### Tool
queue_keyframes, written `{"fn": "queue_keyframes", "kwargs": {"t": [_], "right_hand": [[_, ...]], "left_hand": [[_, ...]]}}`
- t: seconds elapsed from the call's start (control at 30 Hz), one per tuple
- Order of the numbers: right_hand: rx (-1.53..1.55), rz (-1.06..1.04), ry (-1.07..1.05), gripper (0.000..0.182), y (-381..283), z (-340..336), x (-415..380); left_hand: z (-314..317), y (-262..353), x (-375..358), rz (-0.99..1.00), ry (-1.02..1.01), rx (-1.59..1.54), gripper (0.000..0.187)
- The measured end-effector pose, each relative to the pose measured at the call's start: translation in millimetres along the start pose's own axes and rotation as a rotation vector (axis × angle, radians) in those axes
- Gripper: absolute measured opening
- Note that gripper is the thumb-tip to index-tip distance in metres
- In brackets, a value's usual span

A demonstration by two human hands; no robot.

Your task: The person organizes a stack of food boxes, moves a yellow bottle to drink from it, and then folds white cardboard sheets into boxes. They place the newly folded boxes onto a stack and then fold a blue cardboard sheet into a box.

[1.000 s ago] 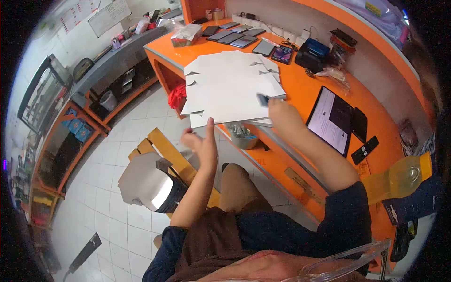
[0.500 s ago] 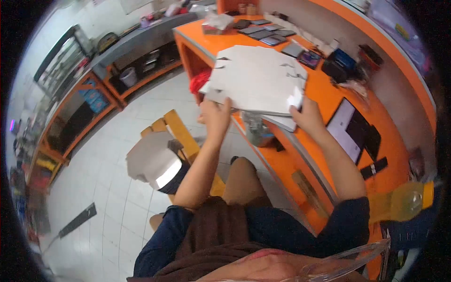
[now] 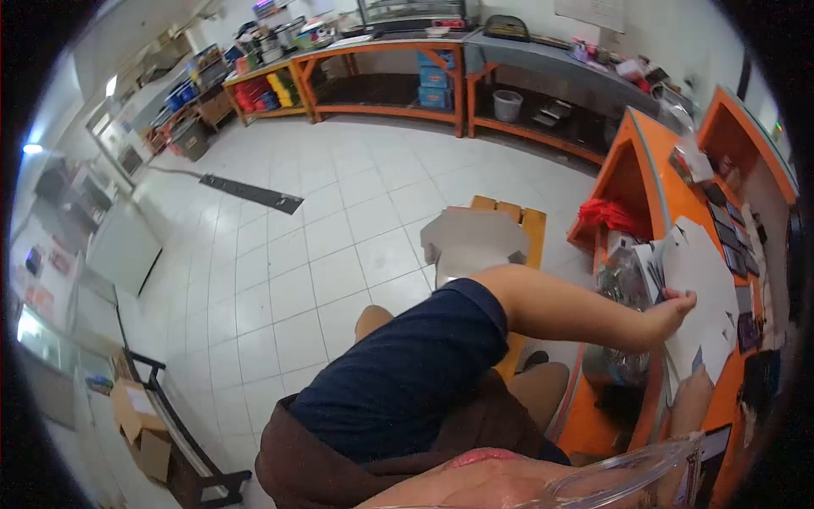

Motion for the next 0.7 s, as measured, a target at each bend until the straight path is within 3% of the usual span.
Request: {"fn": "queue_keyframes", "kwargs": {"t": [0.07,0.17,0.3,0.33,0.43,0.47,0.57,0.6,0.67,0.7], "right_hand": [[0.002,0.016,0.022,0.045,8.8,7.9,3.3],[0.027,0.096,0.054,0.046,31.0,24.7,11.0],[0.122,0.32,0.152,0.047,73.2,57.3,23.8],[0.198,0.308,0.266,0.047,69.2,52.7,26.3],[0.487,-0.03,0.859,0.05,44.6,5.1,23.3],[0.575,-0.142,1.052,0.053,39.4,-5.8,19.8],[0.714,-0.09,0.762,0.046,34.9,4.3,16.5],[0.754,-0.061,0.687,0.044,35.5,11.6,17.3],[0.829,-0.027,0.61,0.043,38.4,13.5,8.3],[0.891,-0.026,0.596,0.043,38.6,10.3,2.7]], "left_hand": [[7.3,6.1,8.4,-0.032,-0.017,0.035,0.03],[20.3,-6.0,8.9,-0.273,0.01,-0.387,0.029],[46.4,-19.8,-17.9,-0.969,0.077,-1.555,0.028],[44.4,-20.9,-31.1,-1.069,0.161,-1.76,0.047],[18.8,-36.8,-48.8,-1.547,0.094,-3.007,0.065],[5.0,-42.8,-72.6,-1.354,0.263,-3.222,0.072],[30.8,-19.8,-63.2,-1.335,0.224,-3.163,0.063],[37.3,-12.6,-64.8,-1.286,0.311,-3.284,0.059],[46.2,-16.0,-68.0,-1.548,0.374,-3.239,0.045],[53.8,-18.3,-74.6,-1.572,0.381,-3.255,0.042]]}}
Point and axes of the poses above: each hand's wrist, its own x-axis towards the middle knuckle, its own z-axis out of the palm, y = z × x, the point moved 1 cm from there along x, towards the middle knuckle, and after that the axes turned 7 degrees about y, right-handed, at the moved point
